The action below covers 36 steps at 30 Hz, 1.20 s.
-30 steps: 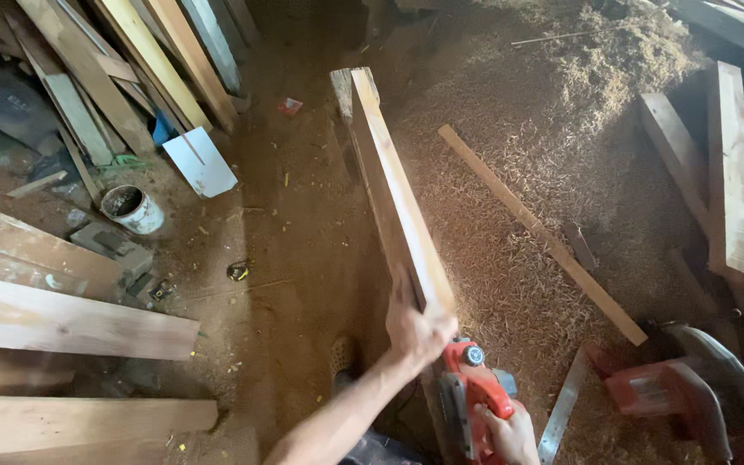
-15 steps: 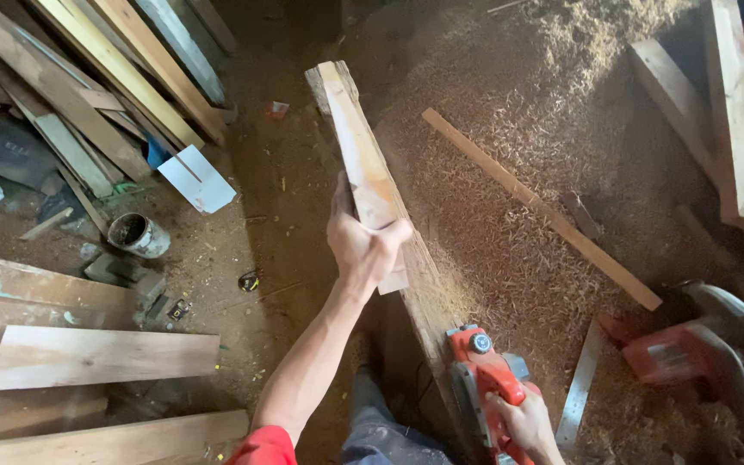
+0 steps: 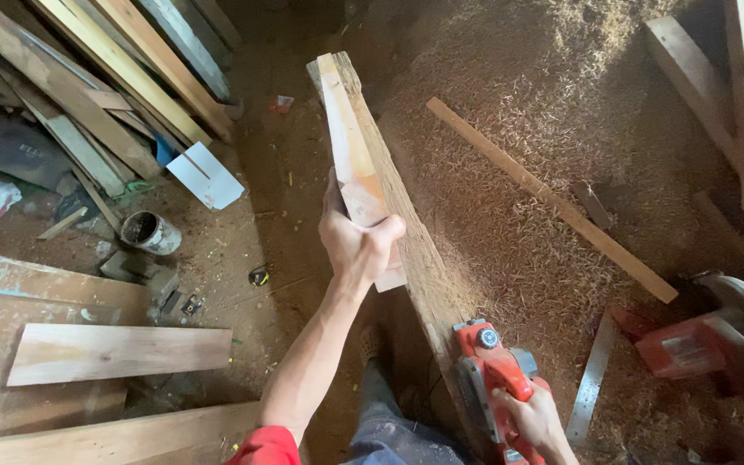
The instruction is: The person marks a wooden plank with a pencil and a square ruler, then cuts it using a circular saw. They subsequently smooth the plank's surface and edges with an electric planer, flipping the wood to work on different sides.
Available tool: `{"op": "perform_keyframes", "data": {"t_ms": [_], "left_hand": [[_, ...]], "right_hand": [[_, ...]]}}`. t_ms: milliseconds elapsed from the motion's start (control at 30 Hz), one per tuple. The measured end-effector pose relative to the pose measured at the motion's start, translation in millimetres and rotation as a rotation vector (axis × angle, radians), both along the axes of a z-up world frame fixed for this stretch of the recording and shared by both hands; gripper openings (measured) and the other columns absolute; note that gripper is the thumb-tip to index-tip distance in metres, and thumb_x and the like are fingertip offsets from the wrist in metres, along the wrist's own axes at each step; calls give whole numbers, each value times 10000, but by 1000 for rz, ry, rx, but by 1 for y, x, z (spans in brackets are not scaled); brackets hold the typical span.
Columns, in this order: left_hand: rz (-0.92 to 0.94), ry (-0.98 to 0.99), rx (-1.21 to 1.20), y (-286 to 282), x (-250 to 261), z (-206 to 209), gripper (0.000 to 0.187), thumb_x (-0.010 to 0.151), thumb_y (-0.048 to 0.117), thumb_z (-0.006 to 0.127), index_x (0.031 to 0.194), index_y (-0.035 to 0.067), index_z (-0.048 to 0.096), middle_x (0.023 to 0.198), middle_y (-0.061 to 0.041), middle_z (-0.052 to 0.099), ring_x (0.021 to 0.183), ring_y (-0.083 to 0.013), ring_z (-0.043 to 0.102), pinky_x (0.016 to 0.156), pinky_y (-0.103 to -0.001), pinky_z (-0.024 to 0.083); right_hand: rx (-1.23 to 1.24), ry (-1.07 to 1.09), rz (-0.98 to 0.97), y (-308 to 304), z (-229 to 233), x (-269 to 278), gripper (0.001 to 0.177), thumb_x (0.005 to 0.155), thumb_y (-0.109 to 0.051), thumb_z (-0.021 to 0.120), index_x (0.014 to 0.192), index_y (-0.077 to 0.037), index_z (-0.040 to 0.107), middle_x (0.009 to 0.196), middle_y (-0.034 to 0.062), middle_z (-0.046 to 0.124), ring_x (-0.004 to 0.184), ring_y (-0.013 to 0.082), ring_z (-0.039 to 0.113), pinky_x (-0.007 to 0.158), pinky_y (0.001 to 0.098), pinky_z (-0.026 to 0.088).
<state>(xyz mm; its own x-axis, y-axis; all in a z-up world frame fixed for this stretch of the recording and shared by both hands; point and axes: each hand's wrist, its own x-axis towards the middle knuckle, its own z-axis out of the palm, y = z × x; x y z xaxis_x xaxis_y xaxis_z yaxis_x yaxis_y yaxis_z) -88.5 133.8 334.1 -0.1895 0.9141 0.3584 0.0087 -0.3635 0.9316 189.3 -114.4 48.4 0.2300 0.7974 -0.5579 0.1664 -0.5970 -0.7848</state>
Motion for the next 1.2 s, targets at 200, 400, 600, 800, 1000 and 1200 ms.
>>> {"op": "perform_keyframes", "data": {"t_ms": [200,400,600,800,1000,1200], "left_hand": [[83,132,102,-39,26,-63,906,693,116,737,1521,-43,406,1326,-184,611,1217,-305,642,1080,-382,533],[53,333,-239,-112,80,-224,1066,669,231,829,1568,-44,326,1507,-306,482,1396,-442,519,1125,-450,490],[140,582,11,-129,89,-330,1202,634,354,929,1558,-26,260,1525,-341,379,1371,-491,468,1132,-480,467],[27,517,-223,-141,90,-352,1204,666,374,850,1585,-29,185,1569,-313,367,1425,-471,425,1158,-464,448],[-97,425,-359,-139,91,-384,897,955,384,644,1608,-10,172,1623,-313,321,1467,-463,387,1153,-430,433],[-63,1067,-168,-139,96,-378,755,904,424,569,1543,87,349,1559,-183,454,1490,-405,388,1259,-423,319]], "right_hand": [[-77,171,-32,11,44,-12,282,877,-253,683,864,28,699,549,116,587,406,202,545,392,368,429],[97,218,-239,0,107,-16,409,976,-348,572,934,55,624,619,99,596,475,203,572,411,367,473],[193,232,-249,-43,165,-11,436,985,-314,545,1148,83,618,768,113,643,625,199,607,581,342,498],[136,158,-143,-35,207,-40,455,942,-296,495,1183,65,631,725,117,680,592,196,627,549,336,493],[103,230,-2,-3,193,-89,328,973,-222,532,1135,45,631,653,79,603,545,167,581,532,333,496],[106,201,18,37,195,-95,336,979,-267,514,1079,20,658,611,62,609,514,152,577,516,313,500]]}}
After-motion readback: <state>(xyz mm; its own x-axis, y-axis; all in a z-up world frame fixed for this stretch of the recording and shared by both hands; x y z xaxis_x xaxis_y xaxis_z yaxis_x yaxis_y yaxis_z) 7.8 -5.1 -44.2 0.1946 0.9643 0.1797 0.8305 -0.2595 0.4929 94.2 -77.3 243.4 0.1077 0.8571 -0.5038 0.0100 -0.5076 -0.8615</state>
